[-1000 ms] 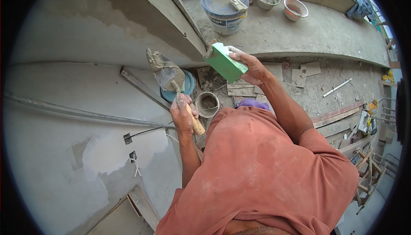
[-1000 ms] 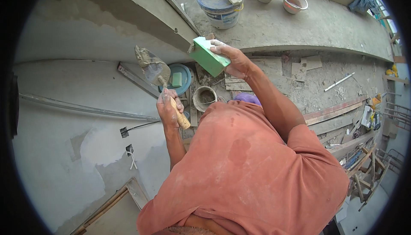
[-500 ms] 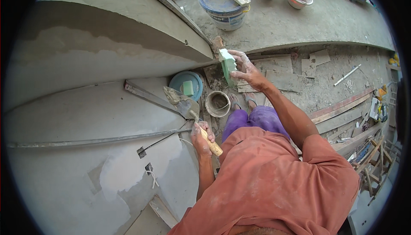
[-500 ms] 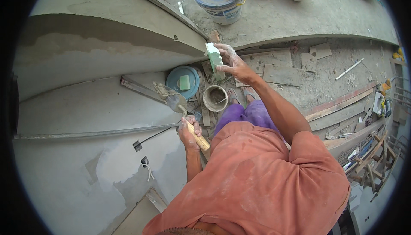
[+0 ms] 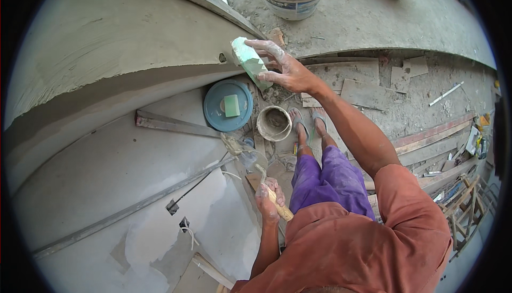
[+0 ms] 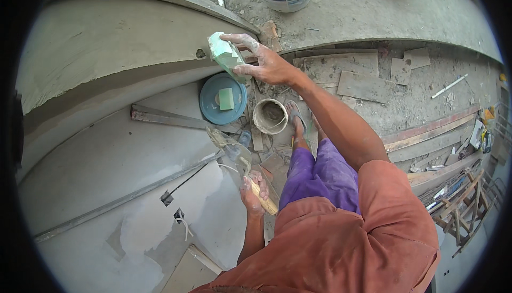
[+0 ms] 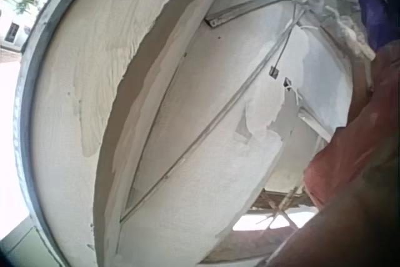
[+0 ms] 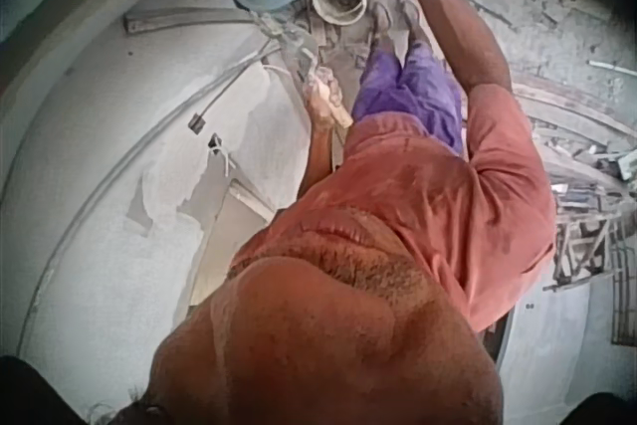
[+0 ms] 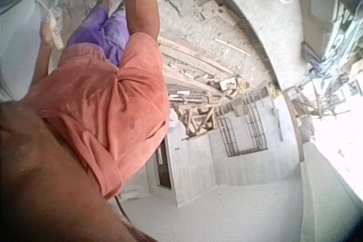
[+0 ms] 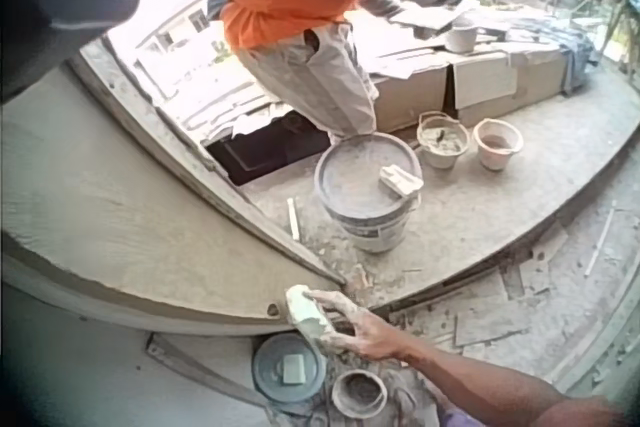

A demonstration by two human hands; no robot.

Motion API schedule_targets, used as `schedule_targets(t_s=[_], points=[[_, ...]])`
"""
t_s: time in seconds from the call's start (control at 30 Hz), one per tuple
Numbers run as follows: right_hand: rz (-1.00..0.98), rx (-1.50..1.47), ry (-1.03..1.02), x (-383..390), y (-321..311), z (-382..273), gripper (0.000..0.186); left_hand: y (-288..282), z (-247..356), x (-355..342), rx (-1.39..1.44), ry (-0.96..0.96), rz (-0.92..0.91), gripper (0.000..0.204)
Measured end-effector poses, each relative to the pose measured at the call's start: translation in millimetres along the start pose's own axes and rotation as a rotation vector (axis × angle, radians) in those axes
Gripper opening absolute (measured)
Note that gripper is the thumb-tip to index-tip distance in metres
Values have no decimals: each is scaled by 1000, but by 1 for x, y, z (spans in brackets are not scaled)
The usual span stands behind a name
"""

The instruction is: Smoothing and finishing a wet plaster edge on a wall using a trowel and a sponge.

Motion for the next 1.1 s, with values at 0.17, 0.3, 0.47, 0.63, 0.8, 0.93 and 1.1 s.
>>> schedule_targets(t_s=[0.17, 0.3, 0.47, 0.63, 0.8, 0.93, 1.1], points=[[-22, -40, -82, -7, 3, 4, 71, 7, -12, 0, -27, -65, 26, 34], [-20, -21, -124, -7, -1, 13, 68, 8, -23, -2, -35, -89, 16, 34], [-45, 66, -178, -12, 3, 5, 66, 6, -37, -6, -46, -148, 45, 36], [-9, 111, -217, -18, 10, 9, 66, 7, -40, -10, -45, -160, 57, 37], [34, 122, -239, -22, 8, 16, 68, 4, -47, -14, -47, -208, 65, 37], [103, 145, -217, -23, 14, 19, 67, 2, -46, -12, -84, -209, 99, 37], [187, 208, -202, -22, 21, 24, 69, -4, -51, -14, -15, -250, 81, 34]])
Point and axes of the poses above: each hand's wrist, its own x-axis away from the middle knuckle, its own y-axis out of the palm, z = x × y, the point moved 4 cm from there along -x, towards the middle knuckle, and after that the axes turned 13 degrees about -x, right-handed, at the moved point
